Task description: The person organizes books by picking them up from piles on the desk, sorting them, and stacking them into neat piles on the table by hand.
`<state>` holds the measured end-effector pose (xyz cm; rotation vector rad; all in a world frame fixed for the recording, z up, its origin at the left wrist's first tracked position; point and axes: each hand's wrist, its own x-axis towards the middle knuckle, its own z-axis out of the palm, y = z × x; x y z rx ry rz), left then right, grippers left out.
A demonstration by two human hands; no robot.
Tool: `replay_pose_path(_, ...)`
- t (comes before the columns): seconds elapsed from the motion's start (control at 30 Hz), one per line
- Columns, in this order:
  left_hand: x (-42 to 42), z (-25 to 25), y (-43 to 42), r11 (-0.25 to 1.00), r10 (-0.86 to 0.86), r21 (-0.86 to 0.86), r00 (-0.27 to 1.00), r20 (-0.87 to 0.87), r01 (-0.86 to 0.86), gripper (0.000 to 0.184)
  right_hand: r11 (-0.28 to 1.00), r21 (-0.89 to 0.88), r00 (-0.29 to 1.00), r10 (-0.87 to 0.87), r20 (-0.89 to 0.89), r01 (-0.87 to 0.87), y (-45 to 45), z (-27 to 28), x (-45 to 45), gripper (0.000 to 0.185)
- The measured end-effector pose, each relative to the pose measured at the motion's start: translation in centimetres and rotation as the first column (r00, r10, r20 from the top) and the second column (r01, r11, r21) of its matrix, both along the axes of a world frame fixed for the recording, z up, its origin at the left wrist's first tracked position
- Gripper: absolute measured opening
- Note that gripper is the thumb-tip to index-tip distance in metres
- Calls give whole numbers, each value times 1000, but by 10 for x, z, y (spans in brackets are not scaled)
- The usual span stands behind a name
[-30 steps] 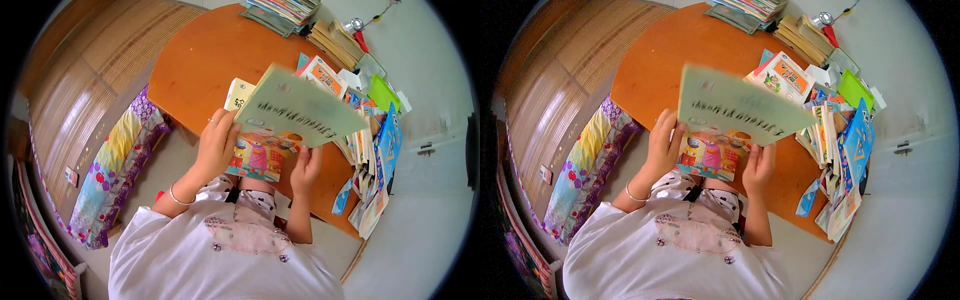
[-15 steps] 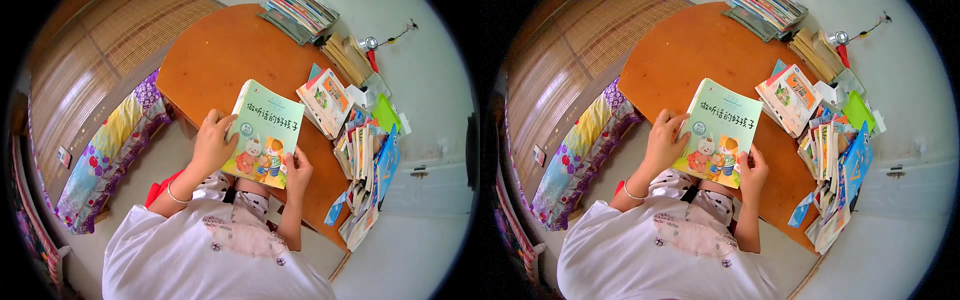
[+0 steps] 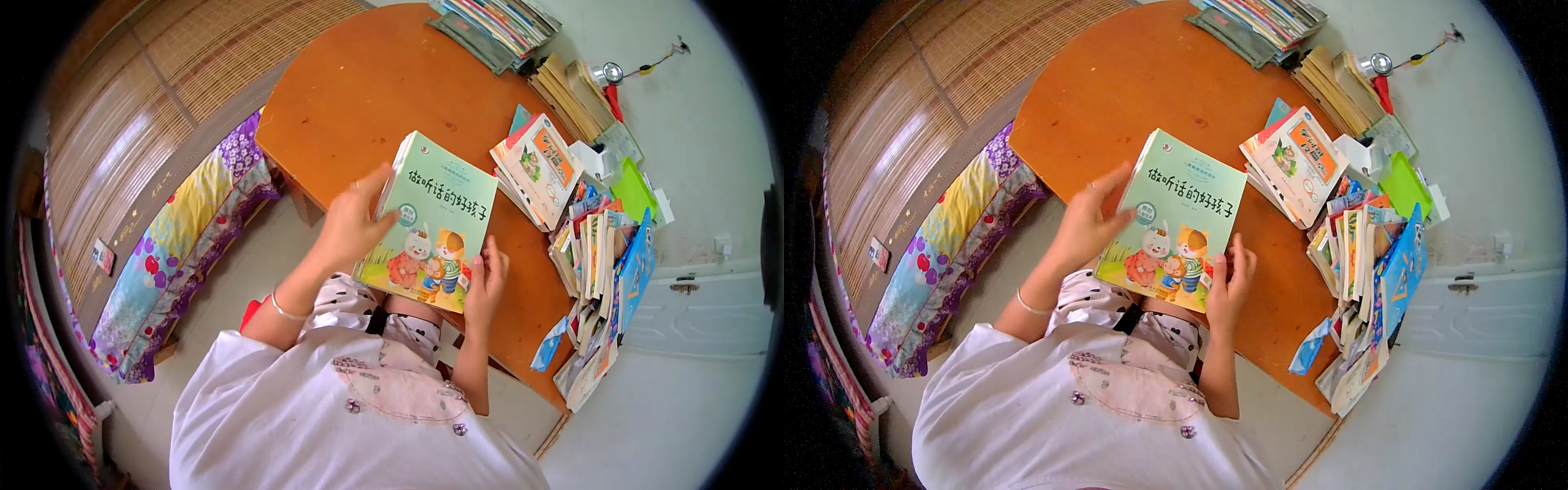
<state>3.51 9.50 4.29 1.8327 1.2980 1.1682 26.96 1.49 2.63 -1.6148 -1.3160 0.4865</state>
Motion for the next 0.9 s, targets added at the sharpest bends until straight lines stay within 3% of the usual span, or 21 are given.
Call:
replay_pose_path(0.03, -2, 9, 12, 998, 26, -52, 999, 26, -24, 48, 999, 1, 993, -37, 116, 37, -3, 13, -5, 48)
replay_pose_path(0.07, -2, 12, 29, 998, 25, -53, 999, 27, -23, 48, 999, 0, 992, -38, 118, 38, -6, 30, -11, 48)
replay_pose_path(0.1, 1, 16, 49, 997, -7, 76, 1000, -30, 9, 42, 992, 49, 895, 81, 439, -114, -11, 50, -19, 53)
replay_pose_path(0.13, 4, 18, 69, 979, -34, 198, 995, -93, 52, 37, 962, 41, 685, 161, 711, -269, -16, 62, -27, 58)
replay_pose_path(0.17, 13, 20, 89, 976, -72, 178, 960, -271, 124, 30, 964, 33, 686, 164, 709, -265, -20, 66, -37, 58)
replay_pose_path(0.23, 42, 20, 126, 950, -146, 158, 828, -542, 271, 23, 911, -65, 514, 288, 808, -407, -27, 64, -63, 59)
replay_pose_path(0.27, 56, 18, 137, 924, -171, 161, 752, -637, 347, 24, 913, -74, 515, 292, 806, -402, -28, 50, -70, 59)
replay_pose_path(0.3, 66, 19, 140, 924, -178, 155, 752, -635, 350, 24, 905, 12, 557, 251, 791, -424, -27, 27, -73, 56)
replay_pose_path(0.37, 79, 20, 144, 955, -163, 0, 525, -835, 297, 27, 889, 182, 589, 115, 800, -420, -25, 7, -82, 44)
replay_pose_path(0.5, 78, 5, 144, 932, -67, 151, 565, -822, 330, 25, 866, 208, 571, 103, 814, -454, -22, -7, -78, 35)
replay_pose_path(0.57, 78, 3, 138, 933, -16, 149, 452, -892, 327, 21, 861, 202, 579, 125, 806, -466, -22, -3, -77, 30)
replay_pose_path(0.7, 76, -5, 140, 897, 43, 257, 508, -860, 359, 23, 875, 214, 632, 128, 764, -435, -20, 0, -81, 30)
replay_pose_path(0.77, 74, -2, 140, 885, 62, 299, 547, -835, 356, 33, 871, 197, 665, 179, 726, -449, -18, 3, -81, 31)
replay_pose_path(0.9, 75, 5, 135, 936, 25, 234, 616, -788, 262, 48, 897, 111, 653, 222, 724, -428, -20, 8, -82, 34)
